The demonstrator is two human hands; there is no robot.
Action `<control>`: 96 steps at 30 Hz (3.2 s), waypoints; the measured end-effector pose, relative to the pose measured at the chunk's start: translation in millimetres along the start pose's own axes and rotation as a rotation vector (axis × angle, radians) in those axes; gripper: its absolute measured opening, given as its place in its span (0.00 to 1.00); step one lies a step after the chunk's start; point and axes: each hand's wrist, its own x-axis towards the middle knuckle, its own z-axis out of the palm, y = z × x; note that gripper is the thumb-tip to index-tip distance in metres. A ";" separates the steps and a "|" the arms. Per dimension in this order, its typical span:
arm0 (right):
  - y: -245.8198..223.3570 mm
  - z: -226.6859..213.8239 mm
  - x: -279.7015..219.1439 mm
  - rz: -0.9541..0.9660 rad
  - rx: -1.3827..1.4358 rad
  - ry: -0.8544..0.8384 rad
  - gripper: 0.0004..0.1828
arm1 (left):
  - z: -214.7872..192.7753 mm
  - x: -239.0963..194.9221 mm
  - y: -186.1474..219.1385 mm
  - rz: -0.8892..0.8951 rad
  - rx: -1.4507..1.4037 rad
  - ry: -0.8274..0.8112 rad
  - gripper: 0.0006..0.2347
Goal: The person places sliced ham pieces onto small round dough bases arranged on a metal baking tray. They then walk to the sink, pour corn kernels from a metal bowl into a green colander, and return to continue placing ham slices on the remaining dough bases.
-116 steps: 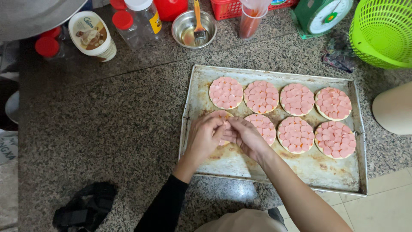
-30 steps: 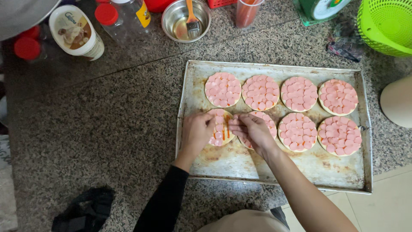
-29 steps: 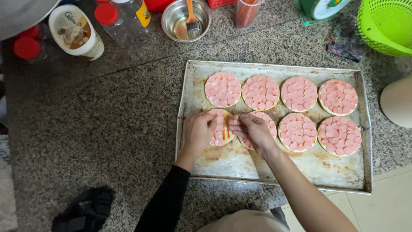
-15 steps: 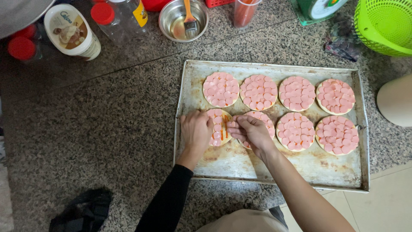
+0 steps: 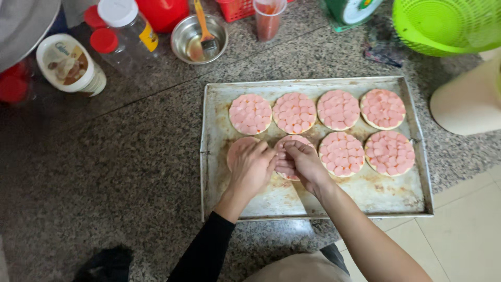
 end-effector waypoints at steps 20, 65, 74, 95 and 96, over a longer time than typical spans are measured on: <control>-57.3 -131.5 -9.2 -0.100 -0.073 0.276 0.11 | 91.1 89.6 -39.6 -0.193 -0.147 0.074 0.03; -11.8 -111.6 -36.2 -0.040 -0.242 0.163 0.14 | 74.0 -11.8 37.1 -0.331 -0.130 -0.075 0.05; -3.5 -122.1 -50.7 -0.040 -0.195 0.164 0.13 | 80.3 -19.4 51.0 -0.370 0.100 -0.058 0.05; -69.9 -323.2 -231.2 -0.514 0.160 0.581 0.15 | 59.0 105.2 228.6 0.071 -0.129 0.052 0.05; -73.9 -347.2 -254.6 -0.542 0.170 0.597 0.17 | 72.8 113.1 254.7 0.123 -0.165 0.045 0.06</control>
